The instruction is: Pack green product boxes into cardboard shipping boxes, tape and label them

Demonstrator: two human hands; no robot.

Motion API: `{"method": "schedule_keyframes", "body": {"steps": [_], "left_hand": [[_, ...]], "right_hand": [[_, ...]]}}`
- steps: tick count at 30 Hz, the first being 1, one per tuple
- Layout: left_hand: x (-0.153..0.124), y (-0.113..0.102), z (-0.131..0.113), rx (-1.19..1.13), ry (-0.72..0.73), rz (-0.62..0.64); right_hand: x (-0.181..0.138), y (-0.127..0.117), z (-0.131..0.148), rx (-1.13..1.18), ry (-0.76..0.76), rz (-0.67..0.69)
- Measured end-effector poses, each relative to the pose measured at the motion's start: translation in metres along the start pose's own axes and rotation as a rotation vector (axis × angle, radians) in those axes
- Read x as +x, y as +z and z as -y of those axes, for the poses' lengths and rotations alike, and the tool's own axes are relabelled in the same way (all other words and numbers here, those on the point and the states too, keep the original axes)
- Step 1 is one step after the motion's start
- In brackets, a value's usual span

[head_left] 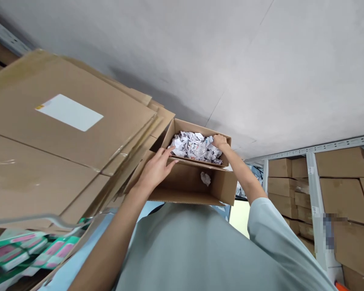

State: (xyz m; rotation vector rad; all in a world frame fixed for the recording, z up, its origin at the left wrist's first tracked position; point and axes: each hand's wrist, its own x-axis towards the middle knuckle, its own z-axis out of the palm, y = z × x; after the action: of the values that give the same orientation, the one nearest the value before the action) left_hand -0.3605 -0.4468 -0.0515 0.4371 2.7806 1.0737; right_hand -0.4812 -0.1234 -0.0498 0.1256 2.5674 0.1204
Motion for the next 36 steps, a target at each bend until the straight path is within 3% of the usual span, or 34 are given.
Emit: {"method": "schedule_keyframes", "body": {"steps": [5, 10, 13, 18, 20, 23, 30, 33, 36], "left_hand": [[-0.001, 0.0, 0.0, -0.008, -0.013, 0.018], [-0.001, 0.003, 0.002, 0.011, -0.001, -0.017], [-0.001, 0.004, 0.002, 0.026, -0.007, -0.014], [-0.001, 0.005, -0.001, 0.044, -0.007, -0.015], [0.0, 0.005, -0.002, 0.053, -0.005, -0.018], [0.001, 0.006, -0.003, 0.056, -0.003, -0.018], [0.002, 0.005, -0.003, 0.045, -0.003, -0.014], [0.001, 0.004, -0.004, 0.046, 0.002, -0.013], [0.0, 0.004, -0.005, 0.048, 0.0, -0.007]], "right_hand": [[-0.001, 0.007, 0.003, -0.014, 0.015, -0.006], [-0.032, -0.005, -0.002, 0.005, 0.003, -0.104], [-0.073, -0.016, -0.013, 0.112, -0.024, -0.242], [-0.176, -0.019, -0.022, 0.5, -0.12, -0.51], [-0.216, -0.012, -0.016, 0.631, -0.186, -0.53], [-0.252, 0.007, 0.005, 0.682, -0.246, -0.436], [-0.248, 0.051, 0.049, 0.46, -0.146, -0.163], [-0.248, 0.044, 0.045, 0.457, -0.173, -0.16], [-0.242, 0.021, 0.032, 0.491, -0.209, -0.25]]}}
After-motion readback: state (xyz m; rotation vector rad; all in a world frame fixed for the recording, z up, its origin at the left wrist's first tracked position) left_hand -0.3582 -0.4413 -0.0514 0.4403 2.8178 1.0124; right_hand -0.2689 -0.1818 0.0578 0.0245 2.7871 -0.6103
